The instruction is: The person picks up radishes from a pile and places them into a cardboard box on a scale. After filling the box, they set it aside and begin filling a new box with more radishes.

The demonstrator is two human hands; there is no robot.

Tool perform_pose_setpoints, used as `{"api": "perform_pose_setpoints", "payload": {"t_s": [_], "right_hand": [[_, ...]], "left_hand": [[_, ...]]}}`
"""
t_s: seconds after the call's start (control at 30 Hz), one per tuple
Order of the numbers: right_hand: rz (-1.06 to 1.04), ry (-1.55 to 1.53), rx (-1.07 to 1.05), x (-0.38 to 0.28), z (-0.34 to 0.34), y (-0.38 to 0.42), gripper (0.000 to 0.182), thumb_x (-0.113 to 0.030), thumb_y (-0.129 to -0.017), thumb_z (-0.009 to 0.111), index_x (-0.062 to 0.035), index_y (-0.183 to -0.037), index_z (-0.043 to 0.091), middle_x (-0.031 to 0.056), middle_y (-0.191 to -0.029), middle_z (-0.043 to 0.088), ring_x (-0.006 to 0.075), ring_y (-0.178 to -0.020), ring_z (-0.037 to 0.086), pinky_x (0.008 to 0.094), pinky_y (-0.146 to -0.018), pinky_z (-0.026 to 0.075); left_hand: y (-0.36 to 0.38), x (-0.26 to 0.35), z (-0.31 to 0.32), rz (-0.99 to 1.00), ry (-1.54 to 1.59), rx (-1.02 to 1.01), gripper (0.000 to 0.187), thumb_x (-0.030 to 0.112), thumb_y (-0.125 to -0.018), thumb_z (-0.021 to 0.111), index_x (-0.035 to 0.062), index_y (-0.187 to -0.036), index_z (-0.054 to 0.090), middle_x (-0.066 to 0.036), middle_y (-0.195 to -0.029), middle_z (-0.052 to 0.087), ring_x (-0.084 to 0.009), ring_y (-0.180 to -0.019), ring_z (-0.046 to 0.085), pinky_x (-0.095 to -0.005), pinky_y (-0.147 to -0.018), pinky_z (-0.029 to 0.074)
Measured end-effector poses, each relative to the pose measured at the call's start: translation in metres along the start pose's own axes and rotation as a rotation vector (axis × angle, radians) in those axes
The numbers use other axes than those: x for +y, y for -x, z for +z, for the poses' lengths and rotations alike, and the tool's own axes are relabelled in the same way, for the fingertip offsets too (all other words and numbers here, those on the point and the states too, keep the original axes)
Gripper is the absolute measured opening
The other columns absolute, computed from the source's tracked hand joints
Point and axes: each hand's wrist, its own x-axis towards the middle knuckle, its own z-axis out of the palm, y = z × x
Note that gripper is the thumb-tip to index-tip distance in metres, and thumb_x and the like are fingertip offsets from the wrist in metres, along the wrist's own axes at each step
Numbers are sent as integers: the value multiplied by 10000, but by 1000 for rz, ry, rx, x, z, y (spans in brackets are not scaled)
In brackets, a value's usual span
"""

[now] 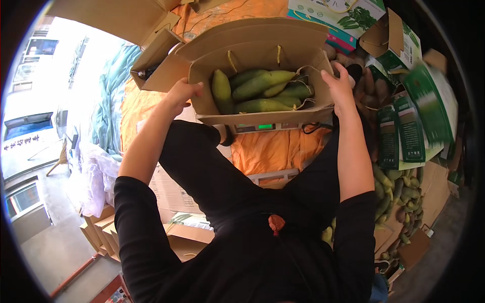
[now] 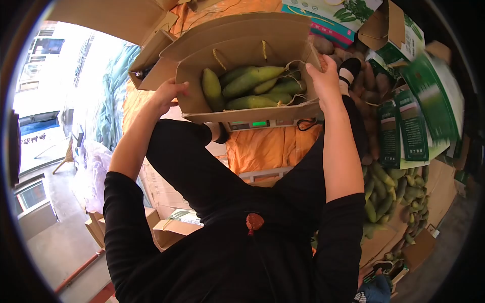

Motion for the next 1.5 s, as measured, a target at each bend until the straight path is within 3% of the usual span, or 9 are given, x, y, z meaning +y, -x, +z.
{"api": "perform_pose_setpoints", "payload": {"t_s": [0.2,0.53,0.73,0.97,1.2,1.27,1.4,1.43,1.5], "right_hand": [[105,-108,-94,-5,-6,0,662,-230,-851,643,8,-1374,313,137,-1175,545,175,-1034,566,327,-865,443],[-79,-276,-284,-109,47,11,602,-251,-816,691,-1,-1292,421,51,-988,592,126,-897,566,296,-806,442],[-185,-198,-503,-162,114,54,571,-302,-827,674,-75,-1294,435,51,-1053,599,122,-992,552,310,-836,403],[-162,-167,-884,-155,212,128,271,-259,-818,671,-100,-1033,625,-12,-999,600,108,-963,530,302,-828,398],[-26,-38,-1055,-33,303,228,238,-190,-730,708,-23,-897,682,87,-906,662,183,-873,604,311,-798,473],[349,-153,-1045,6,315,272,221,-142,-691,699,-11,-865,663,118,-885,644,209,-850,594,334,-760,477],[556,70,-1081,72,308,336,161,-107,-661,683,12,-770,670,126,-791,652,195,-752,588,359,-679,474],[699,72,-1151,87,307,345,204,-124,-687,683,-17,-861,679,124,-819,659,211,-786,596,405,-676,475],[910,292,-1270,63,296,351,403,-112,-728,695,-46,-1115,600,151,-1193,571,293,-955,597,510,-763,490]], "left_hand": [[-18,-1,-10,265,170,117,297,320,-837,647,43,-935,608,-11,-724,535,-117,-678,447,-273,-612,344],[10,-18,-97,260,469,246,312,391,-863,628,96,-962,609,0,-741,552,-130,-696,547,-333,-629,449],[60,-76,-177,290,588,341,289,376,-876,623,99,-955,599,9,-741,572,-96,-690,550,-251,-599,442],[124,-222,-224,211,780,535,287,311,-855,665,90,-1015,576,4,-840,585,-97,-761,543,-255,-700,457],[193,-398,-211,-41,673,667,365,332,-876,626,66,-1117,561,-13,-1002,571,-124,-848,526,-271,-762,463],[215,-441,-205,-183,545,656,388,366,-863,634,52,-1076,556,-27,-949,543,-141,-810,514,-294,-707,467],[232,-535,-176,-503,241,619,441,477,-845,620,81,-1033,577,-56,-801,540,-179,-788,503,-374,-746,442],[232,-566,-163,-542,238,637,449,495,-841,617,79,-1011,605,-64,-825,564,-181,-796,503,-382,-759,433],[237,-621,-133,-660,423,465,381,347,-888,604,20,-1084,617,-105,-1096,624,-212,-982,577,-333,-871,449]]}}
